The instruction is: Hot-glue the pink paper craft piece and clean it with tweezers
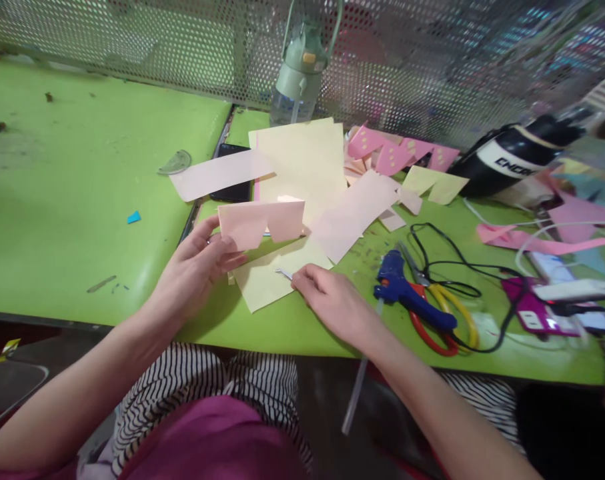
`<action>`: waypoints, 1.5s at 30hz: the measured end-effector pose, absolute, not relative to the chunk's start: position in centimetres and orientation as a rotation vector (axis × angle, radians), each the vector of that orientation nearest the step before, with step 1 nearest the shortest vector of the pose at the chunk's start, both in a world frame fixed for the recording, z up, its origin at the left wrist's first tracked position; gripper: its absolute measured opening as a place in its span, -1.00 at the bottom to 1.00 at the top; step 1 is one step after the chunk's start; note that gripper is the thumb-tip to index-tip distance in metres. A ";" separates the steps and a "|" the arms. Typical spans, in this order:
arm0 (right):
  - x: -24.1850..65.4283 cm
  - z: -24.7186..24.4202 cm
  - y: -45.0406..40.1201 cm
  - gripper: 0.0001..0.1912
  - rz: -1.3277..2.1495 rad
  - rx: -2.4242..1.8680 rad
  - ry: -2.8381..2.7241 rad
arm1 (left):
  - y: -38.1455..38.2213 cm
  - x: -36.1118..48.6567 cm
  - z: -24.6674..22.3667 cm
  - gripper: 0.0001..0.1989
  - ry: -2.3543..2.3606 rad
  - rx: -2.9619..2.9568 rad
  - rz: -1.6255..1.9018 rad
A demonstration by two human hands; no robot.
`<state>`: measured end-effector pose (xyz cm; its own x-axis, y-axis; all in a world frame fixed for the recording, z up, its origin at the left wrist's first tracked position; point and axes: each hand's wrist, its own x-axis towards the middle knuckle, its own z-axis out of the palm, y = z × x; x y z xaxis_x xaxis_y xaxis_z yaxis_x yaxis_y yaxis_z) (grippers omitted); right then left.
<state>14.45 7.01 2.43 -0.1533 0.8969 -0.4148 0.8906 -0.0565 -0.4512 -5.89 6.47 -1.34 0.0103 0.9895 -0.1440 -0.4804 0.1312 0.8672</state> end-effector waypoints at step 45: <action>13.2 1.3 8.2 -0.63 1.072 -1.839 -2.103 | 7.4 -4.0 -0.3 -0.52 0.986 0.561 1.259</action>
